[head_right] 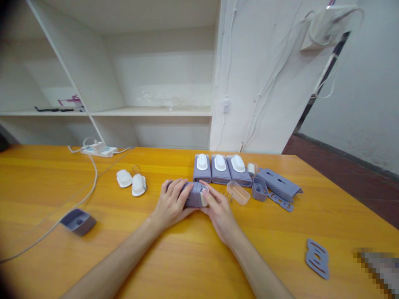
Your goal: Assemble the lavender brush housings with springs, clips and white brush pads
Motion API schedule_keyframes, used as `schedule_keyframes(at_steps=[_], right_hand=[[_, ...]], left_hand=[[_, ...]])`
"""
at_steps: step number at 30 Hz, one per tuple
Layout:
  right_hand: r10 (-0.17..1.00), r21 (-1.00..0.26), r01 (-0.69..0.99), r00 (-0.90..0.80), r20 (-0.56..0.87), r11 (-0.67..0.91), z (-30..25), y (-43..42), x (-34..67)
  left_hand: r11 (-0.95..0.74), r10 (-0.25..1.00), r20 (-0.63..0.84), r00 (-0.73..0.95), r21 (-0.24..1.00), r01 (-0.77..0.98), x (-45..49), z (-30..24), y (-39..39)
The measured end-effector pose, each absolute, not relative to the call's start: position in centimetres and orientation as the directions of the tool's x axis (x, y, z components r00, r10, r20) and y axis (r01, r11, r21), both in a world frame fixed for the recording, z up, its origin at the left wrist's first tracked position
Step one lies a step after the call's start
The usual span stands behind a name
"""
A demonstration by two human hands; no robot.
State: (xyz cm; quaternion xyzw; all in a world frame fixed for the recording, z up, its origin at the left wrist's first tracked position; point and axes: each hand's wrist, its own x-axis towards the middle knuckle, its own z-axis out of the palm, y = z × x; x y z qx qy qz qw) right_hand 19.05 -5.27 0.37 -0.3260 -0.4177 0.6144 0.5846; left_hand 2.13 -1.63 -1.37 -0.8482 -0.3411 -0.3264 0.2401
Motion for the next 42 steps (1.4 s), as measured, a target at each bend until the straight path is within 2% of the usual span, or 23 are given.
schedule_keyframes(at_steps=[6,9,13,16,19,21,23,24,26,28,33,37,39,42], right_hand=[[0.99,-0.916,-0.402,-0.12,0.079,0.025,0.4,-5.2,19.5],[0.992,-0.931,-0.359,-0.077,0.098,0.064,0.0,-5.0,19.5],[0.99,-0.967,-0.22,-0.02,0.137,0.13,-0.5,-4.8,19.1],[0.974,-0.97,-0.092,0.037,0.224,0.226,-0.7,-5.1,18.4],[0.937,-0.95,0.009,0.159,0.311,0.313,-0.6,-5.8,18.2],[0.881,-0.937,0.06,0.322,0.346,0.345,-0.4,-6.1,18.7],[0.778,-0.915,0.05,0.509,0.368,0.4,-0.4,-6.0,19.7],[0.757,-0.914,0.032,0.549,0.354,0.405,-0.5,-5.9,20.1],[0.771,-0.929,0.041,0.545,0.33,0.368,-0.7,-5.7,20.6],[0.793,-0.932,0.119,0.495,0.354,0.342,-0.9,-5.6,20.5],[0.718,-0.822,0.408,0.419,0.556,0.398,-0.9,-5.6,19.7],[0.629,-0.612,0.746,0.35,0.694,0.261,-0.9,-4.8,21.4],[0.64,-0.527,0.845,0.359,0.68,0.085,-1.1,-4.5,22.5],[0.672,-0.441,0.881,0.433,0.601,-0.173,-1.4,-4.2,23.7]], left_hand=[[-0.663,0.373,0.715,0.592,-0.242,0.709,2.2,-1.6,-1.6],[-0.67,0.38,0.716,0.586,-0.223,0.708,2.3,-1.5,-1.6],[-0.677,0.416,0.711,0.567,-0.174,0.715,2.3,-1.3,-1.5],[-0.673,0.438,0.695,0.57,-0.167,0.721,2.4,-1.2,-1.4],[-0.632,0.489,0.682,0.543,-0.152,0.76,2.3,-0.9,-1.2],[-0.588,0.547,0.671,0.5,-0.117,0.801,1.9,-0.7,-0.9],[-0.555,0.589,0.663,0.461,-0.083,0.828,1.4,-0.5,-0.6],[-0.545,0.601,0.663,0.447,-0.07,0.836,1.3,-0.4,-0.4],[-0.543,0.604,0.667,0.436,-0.056,0.838,1.1,-0.3,-0.3],[-0.558,0.597,0.666,0.447,-0.056,0.828,1.3,-0.3,-0.4],[-0.601,0.568,0.664,0.486,-0.069,0.796,1.8,-0.2,-1.0],[-0.609,0.567,0.659,0.494,-0.068,0.79,1.6,-0.2,-1.0],[-0.605,0.571,0.659,0.488,-0.064,0.794,1.4,-0.3,-0.8],[-0.604,0.577,0.653,0.49,-0.063,0.794,1.3,-0.3,-0.7]])
